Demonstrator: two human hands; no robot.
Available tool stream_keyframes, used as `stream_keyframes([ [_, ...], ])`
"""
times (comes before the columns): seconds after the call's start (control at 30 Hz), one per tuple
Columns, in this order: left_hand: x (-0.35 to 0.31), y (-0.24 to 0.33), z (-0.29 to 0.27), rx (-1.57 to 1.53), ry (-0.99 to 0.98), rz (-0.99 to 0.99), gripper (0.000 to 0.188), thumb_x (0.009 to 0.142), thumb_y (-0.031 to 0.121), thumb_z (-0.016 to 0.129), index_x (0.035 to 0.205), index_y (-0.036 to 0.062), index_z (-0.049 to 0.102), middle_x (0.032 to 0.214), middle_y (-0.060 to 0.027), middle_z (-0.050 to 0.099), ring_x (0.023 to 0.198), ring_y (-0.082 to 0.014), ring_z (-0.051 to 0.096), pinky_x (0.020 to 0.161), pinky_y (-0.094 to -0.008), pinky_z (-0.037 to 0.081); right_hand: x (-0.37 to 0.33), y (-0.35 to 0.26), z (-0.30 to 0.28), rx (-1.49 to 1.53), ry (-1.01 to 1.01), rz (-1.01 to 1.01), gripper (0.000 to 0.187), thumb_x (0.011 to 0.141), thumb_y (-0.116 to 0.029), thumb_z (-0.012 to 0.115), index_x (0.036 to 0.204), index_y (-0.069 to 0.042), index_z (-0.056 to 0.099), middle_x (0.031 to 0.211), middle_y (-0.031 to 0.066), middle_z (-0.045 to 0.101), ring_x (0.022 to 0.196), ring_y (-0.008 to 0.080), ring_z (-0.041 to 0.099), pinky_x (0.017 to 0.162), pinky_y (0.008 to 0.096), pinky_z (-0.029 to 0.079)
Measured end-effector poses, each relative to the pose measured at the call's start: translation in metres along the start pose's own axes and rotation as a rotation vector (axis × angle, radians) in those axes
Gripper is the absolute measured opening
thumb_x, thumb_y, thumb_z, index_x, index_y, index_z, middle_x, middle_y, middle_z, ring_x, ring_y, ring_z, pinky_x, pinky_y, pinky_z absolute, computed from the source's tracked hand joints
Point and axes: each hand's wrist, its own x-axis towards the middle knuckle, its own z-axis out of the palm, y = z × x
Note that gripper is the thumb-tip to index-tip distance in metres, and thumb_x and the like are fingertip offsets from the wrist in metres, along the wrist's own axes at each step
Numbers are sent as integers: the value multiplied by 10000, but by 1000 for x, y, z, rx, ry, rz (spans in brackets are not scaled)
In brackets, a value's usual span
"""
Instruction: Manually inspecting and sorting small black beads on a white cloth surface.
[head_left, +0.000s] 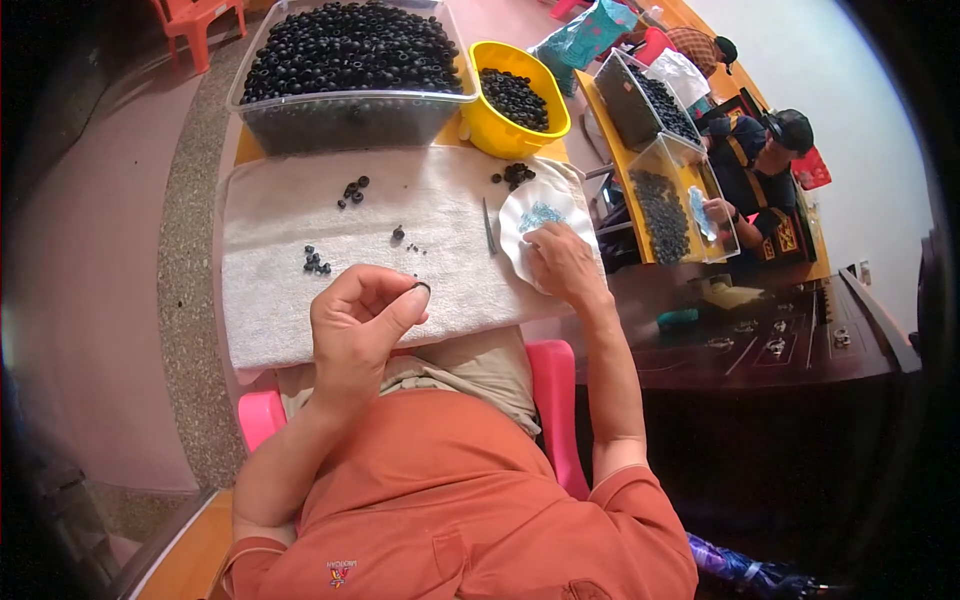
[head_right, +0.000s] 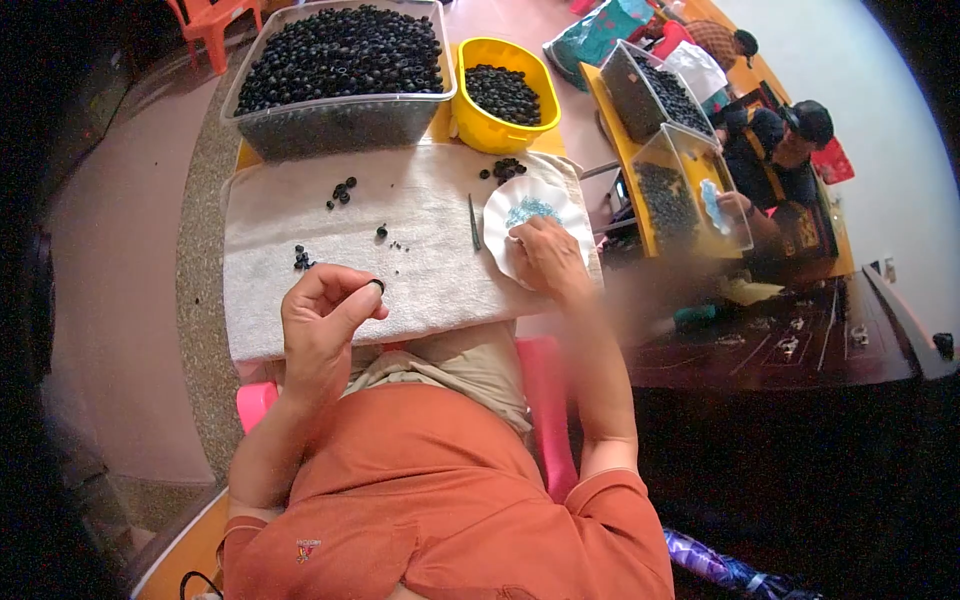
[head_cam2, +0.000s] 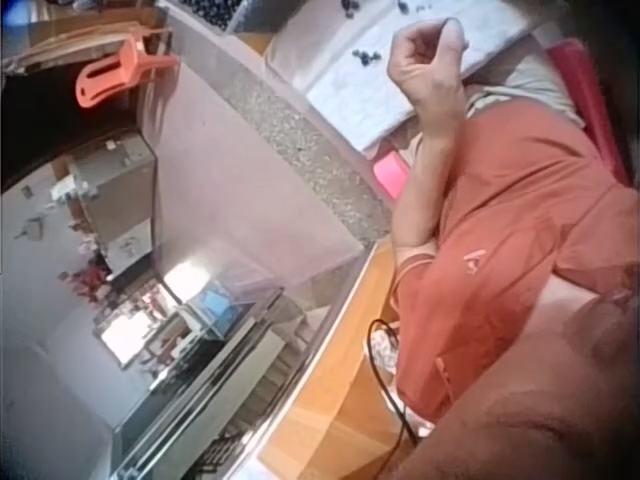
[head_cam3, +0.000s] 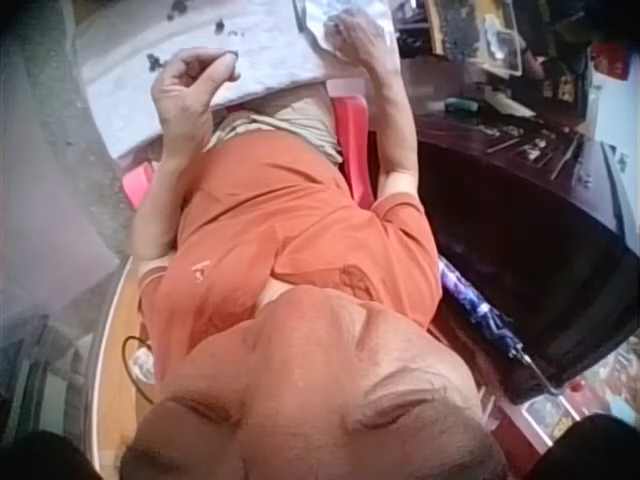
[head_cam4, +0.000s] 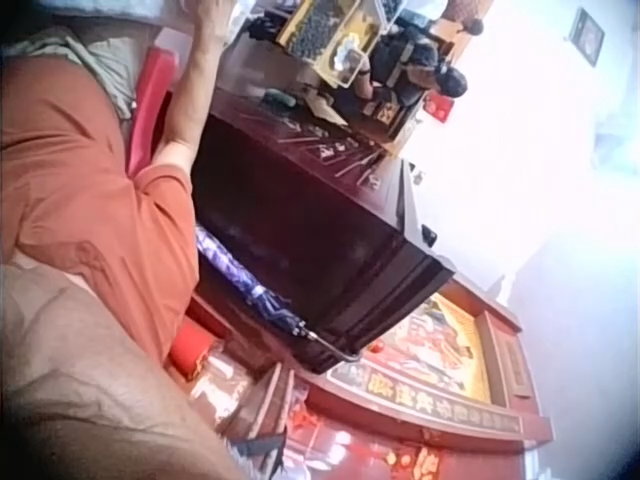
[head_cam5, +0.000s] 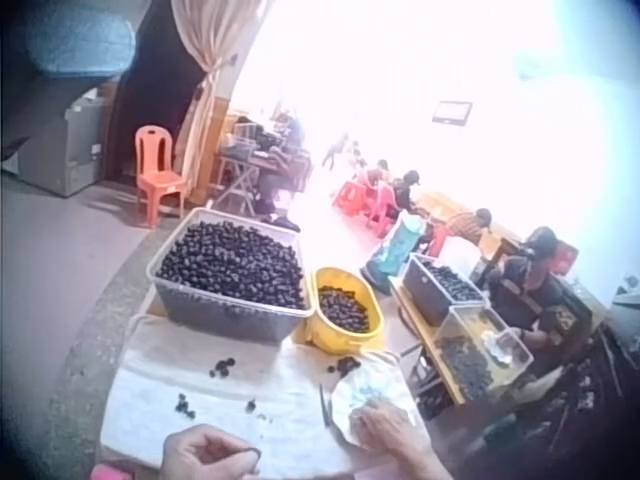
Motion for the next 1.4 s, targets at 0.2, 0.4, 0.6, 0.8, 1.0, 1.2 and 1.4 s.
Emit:
stream_keyframes([
  [0.2, 9, -14, -6, 17, 24, -15, 94, 873, 22, 684, 950, 11, 632, 838, -45, 651, 753, -121, 641, 726, -262, 537, -3, 4, -2, 118, 80, -23, 155, 816, -55, 601, 949, -15, 669, 913, 165, 639, 909, 361, 617, 799, 422, 493],
  [0.4, 12, -24, -9, 8, 29, -34, 91, 873, 39, 695, 943, 16, 641, 835, -37, 651, 749, -114, 636, 714, -254, 533, -4, 8, 5, 155, 119, -17, 183, 861, -5, 556, 1027, -9, 633, 982, 193, 615, 902, 401, 607, 787, 442, 491],
  [0.6, 14, -28, -10, 18, 40, -45, 89, 871, 46, 700, 938, 20, 647, 827, -33, 650, 736, -110, 627, 707, -253, 528, -4, 11, 11, 165, 152, -16, 148, 877, -2, 558, 1015, -10, 611, 986, 204, 597, 901, 427, 595, 766, 469, 484],
  [0.8, 15, -32, -12, 19, 48, -56, 97, 867, 55, 709, 935, 23, 648, 823, -31, 651, 734, -107, 625, 708, -251, 528, -6, 17, 17, 165, 145, -21, 133, 868, -22, 584, 1000, -15, 598, 955, 203, 589, 876, 427, 593, 753, 461, 487],
  [1.0, 16, -32, -11, -1, 62, -66, 92, 860, 32, 716, 910, 18, 640, 799, -21, 654, 719, -74, 603, 680, -213, 493, -8, 11, 14, 139, 41, 7, 80, 877, -73, 603, 940, -33, 633, 921, 189, 598, 866, 409, 600, 763, 450, 488],
  [1.2, 16, -33, -12, -9, 60, -54, 96, 856, 33, 723, 906, 21, 642, 799, -19, 654, 719, -72, 600, 678, -212, 491, -6, 2, 6, 131, -26, 26, 73, 892, -73, 591, 904, -33, 651, 910, 182, 609, 878, 391, 605, 772, 444, 489],
  [1.4, 16, -35, -12, -10, 58, -72, 97, 857, 35, 723, 909, 19, 642, 800, -19, 655, 719, -73, 604, 677, -211, 494, -9, 9, 15, 184, 17, 13, 73, 898, -64, 587, 934, -33, 643, 919, 177, 611, 865, 390, 606, 762, 441, 490],
])
